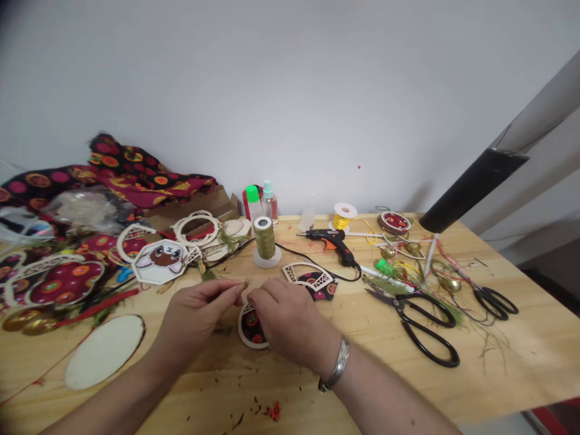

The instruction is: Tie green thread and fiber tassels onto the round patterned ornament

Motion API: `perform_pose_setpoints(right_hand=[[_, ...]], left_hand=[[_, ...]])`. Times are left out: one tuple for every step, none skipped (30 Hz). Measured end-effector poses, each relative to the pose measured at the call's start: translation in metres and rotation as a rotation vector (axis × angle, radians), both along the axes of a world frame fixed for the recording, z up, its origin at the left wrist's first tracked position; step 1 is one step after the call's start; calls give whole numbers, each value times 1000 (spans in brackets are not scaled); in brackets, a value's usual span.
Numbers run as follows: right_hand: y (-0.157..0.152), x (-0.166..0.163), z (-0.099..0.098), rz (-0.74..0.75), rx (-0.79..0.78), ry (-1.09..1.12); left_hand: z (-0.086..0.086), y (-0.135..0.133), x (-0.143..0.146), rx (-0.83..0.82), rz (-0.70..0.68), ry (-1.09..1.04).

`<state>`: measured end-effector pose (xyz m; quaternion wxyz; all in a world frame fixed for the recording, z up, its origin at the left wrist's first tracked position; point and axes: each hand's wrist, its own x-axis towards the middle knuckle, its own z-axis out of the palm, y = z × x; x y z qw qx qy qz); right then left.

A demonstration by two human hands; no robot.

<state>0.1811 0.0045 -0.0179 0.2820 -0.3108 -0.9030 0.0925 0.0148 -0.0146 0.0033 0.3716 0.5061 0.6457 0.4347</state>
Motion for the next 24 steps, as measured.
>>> perform_pose_setpoints(right_hand=[[0, 0, 2, 11, 56, -36], [0, 1, 4, 22, 110, -70], [0, 1, 7, 32, 159, -99], [0, 1, 10, 42, 203, -126], [0, 2, 13, 50, 240, -149], [0, 2, 15, 56, 269, -170], [0, 2, 18, 60, 287, -185], [-1, 3, 20, 64, 297, -190], [0, 4, 21, 65, 298, -189], [0, 5, 21, 63, 290, -181], [1, 6, 21, 59, 273, -166], [2, 7, 19, 55, 246, -142], [4, 8, 18, 52, 207, -112], [5, 9, 16, 51, 159, -76], [7, 9, 13, 51, 105, -35], [9, 10, 11, 50, 49, 10], [11, 10, 10, 51, -8, 56], [12, 10, 8, 53, -61, 103], [13, 10, 8, 55, -112, 153], [15, 10, 8, 58, -160, 204], [15, 9, 8, 59, -207, 253], [16, 8, 8, 56, -251, 298], [16, 7, 8, 48, -294, 339], [17, 6, 9, 35, -334, 375]], left_hand=[[-1, -1, 0, 18, -18, 30], [-3, -1, 0, 45, -41, 58], [-5, -2, -1, 80, -71, 85], [-7, -2, -2, 118, -106, 114], [-9, -3, -2, 153, -149, 145], [-11, -3, -3, 180, -199, 176], [-13, -3, -4, 197, -252, 206], [-13, -3, -5, 204, -302, 231], [-14, -3, -5, 203, -350, 249], [-14, -3, -5, 199, -390, 257], [-13, -2, -6, 195, -422, 255], [-12, -2, -6, 189, -447, 244], [-11, -2, -6, 179, -468, 226], [-11, -2, -5, 161, -483, 203], [-10, -2, -5, 135, -495, 178], [-9, -2, -5, 102, -502, 152], [-9, -2, -5, 65, -511, 123], [-8, -2, -5, 27, -520, 91], [-8, -1, -5, -9, -530, 54], [-7, -1, -5, -41, -536, 13], [-7, -1, -5, -68, -539, -31], [-6, -1, -5, -91, -536, -77], [-5, -1, -5, -110, -532, -122], [-5, -1, -5, -128, -523, -166]])
